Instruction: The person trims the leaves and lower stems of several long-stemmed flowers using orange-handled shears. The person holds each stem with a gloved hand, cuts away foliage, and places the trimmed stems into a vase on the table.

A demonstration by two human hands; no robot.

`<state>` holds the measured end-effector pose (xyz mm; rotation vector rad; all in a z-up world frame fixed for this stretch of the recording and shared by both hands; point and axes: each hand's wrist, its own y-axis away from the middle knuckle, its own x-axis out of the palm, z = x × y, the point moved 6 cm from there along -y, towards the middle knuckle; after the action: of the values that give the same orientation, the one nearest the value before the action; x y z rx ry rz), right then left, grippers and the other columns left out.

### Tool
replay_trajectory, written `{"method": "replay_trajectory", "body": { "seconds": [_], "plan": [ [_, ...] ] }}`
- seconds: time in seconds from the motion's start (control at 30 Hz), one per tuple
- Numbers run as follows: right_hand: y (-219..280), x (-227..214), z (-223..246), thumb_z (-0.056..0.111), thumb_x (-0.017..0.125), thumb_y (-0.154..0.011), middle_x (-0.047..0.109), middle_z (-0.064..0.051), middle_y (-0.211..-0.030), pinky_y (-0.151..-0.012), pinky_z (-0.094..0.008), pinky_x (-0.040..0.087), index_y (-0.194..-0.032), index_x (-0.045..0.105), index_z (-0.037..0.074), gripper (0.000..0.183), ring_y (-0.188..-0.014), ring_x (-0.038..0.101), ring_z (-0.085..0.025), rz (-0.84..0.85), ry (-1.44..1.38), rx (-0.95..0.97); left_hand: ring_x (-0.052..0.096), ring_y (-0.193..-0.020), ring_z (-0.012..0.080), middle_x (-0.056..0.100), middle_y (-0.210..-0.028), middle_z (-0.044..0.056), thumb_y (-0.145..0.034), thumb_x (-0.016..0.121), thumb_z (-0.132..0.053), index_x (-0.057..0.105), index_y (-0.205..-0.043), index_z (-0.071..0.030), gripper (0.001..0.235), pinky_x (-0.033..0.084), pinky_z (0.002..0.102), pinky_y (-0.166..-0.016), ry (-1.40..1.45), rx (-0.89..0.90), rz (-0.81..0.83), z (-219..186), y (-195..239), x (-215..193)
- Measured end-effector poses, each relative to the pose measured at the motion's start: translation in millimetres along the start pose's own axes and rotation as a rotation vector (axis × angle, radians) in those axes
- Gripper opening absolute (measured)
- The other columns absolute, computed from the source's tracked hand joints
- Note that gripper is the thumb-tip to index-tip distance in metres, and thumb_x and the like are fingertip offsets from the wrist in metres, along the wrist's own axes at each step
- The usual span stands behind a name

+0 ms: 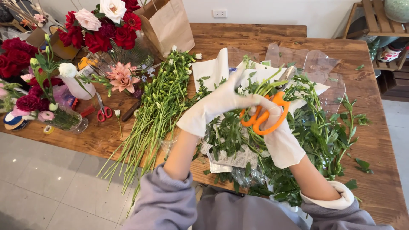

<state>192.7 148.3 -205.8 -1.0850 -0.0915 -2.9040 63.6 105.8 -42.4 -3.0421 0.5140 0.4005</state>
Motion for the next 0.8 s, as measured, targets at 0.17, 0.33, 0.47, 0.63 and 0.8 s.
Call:
{"method": "replay_trajectory", "body": {
  "seconds": [0.17,0.33,0.47,0.63,0.8],
  "plan": [
    [6.8,8.6,1.1,0.016,0.075,-0.083,0.060,-0.013,-0.064,-0.055,-0.042,0.061,-0.100,0.070,-0.003,0.026,-0.051,0.061,-0.023,-0.003,-0.022,0.193,0.075,-0.086,0.0194,0.077,-0.088,0.012,-0.085,0.072,-0.027,0.058,-0.132,0.000,0.056,0.054,0.035,-0.092,-0.126,-0.224,0.110,66.1,13.2,0.0],
    [61.9,26.6,3.0,0.033,0.071,-0.089,0.070,-0.019,-0.090,-0.056,-0.032,0.054,-0.117,0.057,0.000,0.046,-0.063,0.065,-0.020,0.017,0.185,0.251,0.067,-0.060,0.0150,0.070,-0.066,0.006,-0.097,0.060,-0.025,0.069,-0.122,0.000,0.036,0.055,0.029,-0.067,-0.056,-0.463,0.001,65.4,52.6,-26.1],
    [114.3,-0.3,-48.5,0.078,0.033,-0.086,0.077,-0.027,-0.087,-0.034,-0.029,0.051,-0.129,0.057,-0.003,0.094,-0.046,0.068,-0.021,0.531,0.324,0.653,0.060,-0.046,0.0122,0.064,-0.056,0.005,-0.100,0.058,-0.029,0.071,-0.095,-0.003,0.030,0.048,0.023,-0.045,-0.088,-0.542,-0.060,112.6,63.2,-60.6],
    [137.1,1.8,-75.8,0.063,0.034,-0.096,0.072,-0.019,-0.090,-0.060,-0.031,0.057,-0.129,0.049,-0.002,0.075,-0.065,0.070,-0.019,0.749,0.371,0.612,0.062,-0.062,0.0190,0.068,-0.058,0.009,-0.094,0.061,-0.034,0.074,-0.097,-0.005,0.032,0.047,0.030,-0.066,-0.283,-0.520,0.078,133.8,62.6,-59.9],
    [124.0,9.5,-91.3,0.066,0.039,-0.094,0.069,-0.016,-0.084,-0.063,-0.033,0.058,-0.124,0.051,-0.001,0.075,-0.067,0.070,-0.021,0.748,0.440,0.654,0.056,-0.053,0.0159,0.068,-0.054,0.004,-0.088,0.064,-0.031,0.079,-0.100,-0.016,0.024,0.042,0.027,-0.055,-0.447,-0.556,0.229,154.8,64.5,-53.1]
  ]
}}
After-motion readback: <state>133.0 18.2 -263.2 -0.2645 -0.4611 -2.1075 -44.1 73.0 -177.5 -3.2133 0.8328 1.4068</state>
